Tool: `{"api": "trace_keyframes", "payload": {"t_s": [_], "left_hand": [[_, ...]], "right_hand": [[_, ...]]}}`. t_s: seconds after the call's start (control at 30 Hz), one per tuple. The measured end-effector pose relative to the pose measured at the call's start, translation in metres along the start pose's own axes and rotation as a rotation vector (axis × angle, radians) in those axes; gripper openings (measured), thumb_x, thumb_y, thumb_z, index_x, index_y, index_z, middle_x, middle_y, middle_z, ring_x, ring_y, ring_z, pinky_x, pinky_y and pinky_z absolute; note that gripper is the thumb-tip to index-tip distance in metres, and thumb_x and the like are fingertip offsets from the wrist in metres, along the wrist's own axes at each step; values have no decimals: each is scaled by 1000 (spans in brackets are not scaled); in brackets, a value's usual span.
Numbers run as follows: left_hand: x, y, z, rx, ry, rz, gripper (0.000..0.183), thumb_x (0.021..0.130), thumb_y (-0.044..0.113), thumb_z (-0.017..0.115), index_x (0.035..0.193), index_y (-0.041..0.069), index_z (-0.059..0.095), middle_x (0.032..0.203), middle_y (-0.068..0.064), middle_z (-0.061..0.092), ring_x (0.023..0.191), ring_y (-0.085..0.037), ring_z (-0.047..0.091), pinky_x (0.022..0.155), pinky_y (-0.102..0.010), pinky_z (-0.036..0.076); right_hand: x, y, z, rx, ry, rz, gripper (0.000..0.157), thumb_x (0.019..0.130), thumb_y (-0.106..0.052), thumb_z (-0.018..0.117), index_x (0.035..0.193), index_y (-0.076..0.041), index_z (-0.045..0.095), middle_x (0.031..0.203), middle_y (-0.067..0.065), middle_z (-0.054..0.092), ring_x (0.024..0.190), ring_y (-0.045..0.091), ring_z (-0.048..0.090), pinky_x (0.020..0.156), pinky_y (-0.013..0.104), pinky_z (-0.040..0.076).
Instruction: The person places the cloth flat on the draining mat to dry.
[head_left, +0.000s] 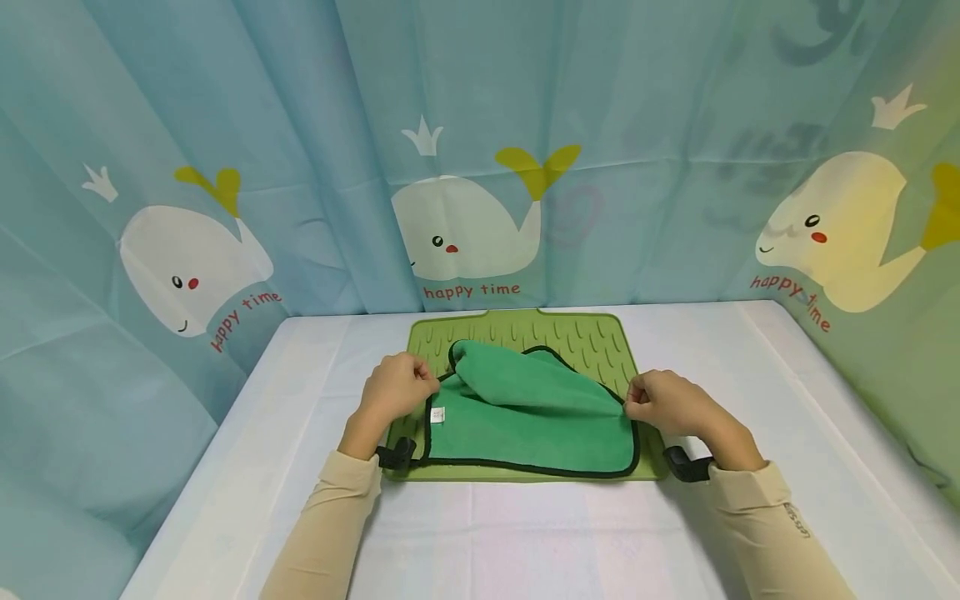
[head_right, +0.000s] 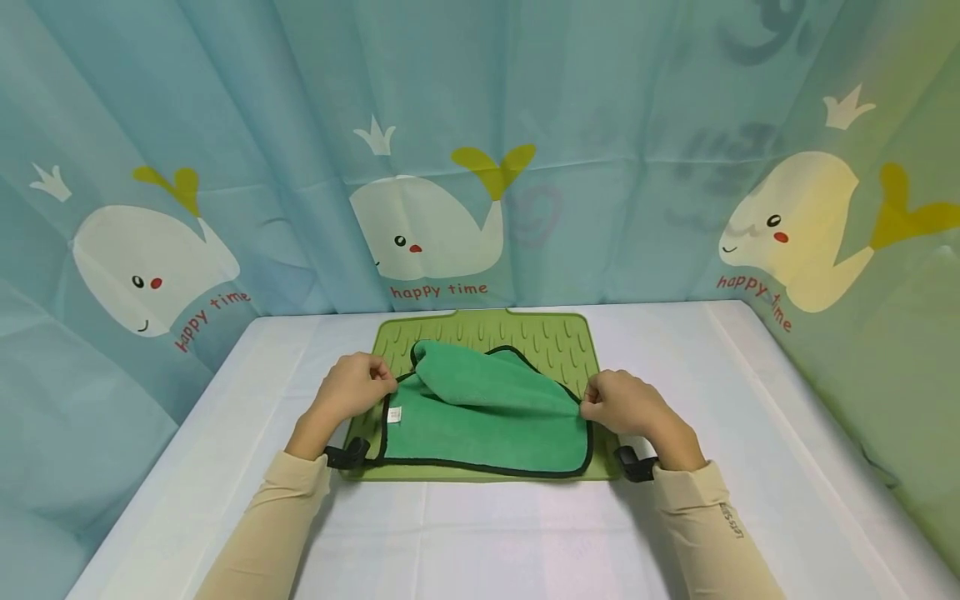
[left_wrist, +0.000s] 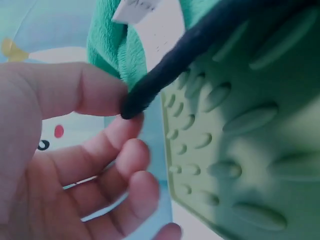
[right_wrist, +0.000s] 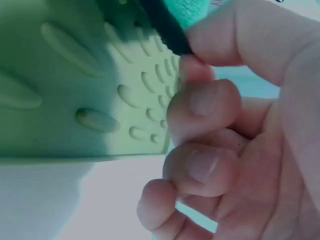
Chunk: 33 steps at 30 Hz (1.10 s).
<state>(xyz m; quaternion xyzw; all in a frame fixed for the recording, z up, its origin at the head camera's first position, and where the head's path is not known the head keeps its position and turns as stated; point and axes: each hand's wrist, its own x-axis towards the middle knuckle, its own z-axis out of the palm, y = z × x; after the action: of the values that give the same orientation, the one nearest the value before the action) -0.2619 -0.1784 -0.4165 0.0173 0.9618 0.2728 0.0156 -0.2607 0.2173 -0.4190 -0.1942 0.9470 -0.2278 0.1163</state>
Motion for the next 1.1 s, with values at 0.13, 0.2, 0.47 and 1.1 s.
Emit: {"api": "trace_keyframes", "payload": {"t_s": [0.13, 0.2, 0.47, 1.1], "left_hand": [[0, -3, 0, 12, -93, -34, 35, 86, 22, 63, 56, 19, 46, 52, 5, 36, 47, -11, 32, 45, -25, 26], [-1, -2, 1, 18, -132, -34, 35, 87, 23, 63, 57, 19, 45, 52, 6, 35, 47, -11, 31, 45, -25, 26], [1, 6, 12, 5, -74, 65, 19, 91, 34, 63, 80, 20, 70, 63, 2, 56, 51, -14, 44, 48, -28, 35], [6, 2, 11, -31, 83, -26, 10, 88, 26, 66, 82, 19, 69, 76, 2, 64, 61, -15, 55, 52, -28, 41]], "right_hand": [[0, 0, 2, 37, -75, -9, 12, 87, -13, 58, 77, -12, 63, 62, -3, 50, 54, 11, 41, 54, 28, 35], [2, -1, 4, 53, -93, -13, 13, 88, -12, 58, 76, -11, 63, 61, -4, 48, 54, 11, 40, 54, 28, 35], [12, -4, 20, 51, -11, 9, 19, 95, -27, 59, 96, -9, 65, 84, 0, 65, 70, 12, 55, 63, 32, 44], [10, -4, 14, 74, 91, 129, 13, 92, -19, 55, 87, -7, 60, 77, 4, 58, 61, 16, 45, 55, 30, 35]]}}
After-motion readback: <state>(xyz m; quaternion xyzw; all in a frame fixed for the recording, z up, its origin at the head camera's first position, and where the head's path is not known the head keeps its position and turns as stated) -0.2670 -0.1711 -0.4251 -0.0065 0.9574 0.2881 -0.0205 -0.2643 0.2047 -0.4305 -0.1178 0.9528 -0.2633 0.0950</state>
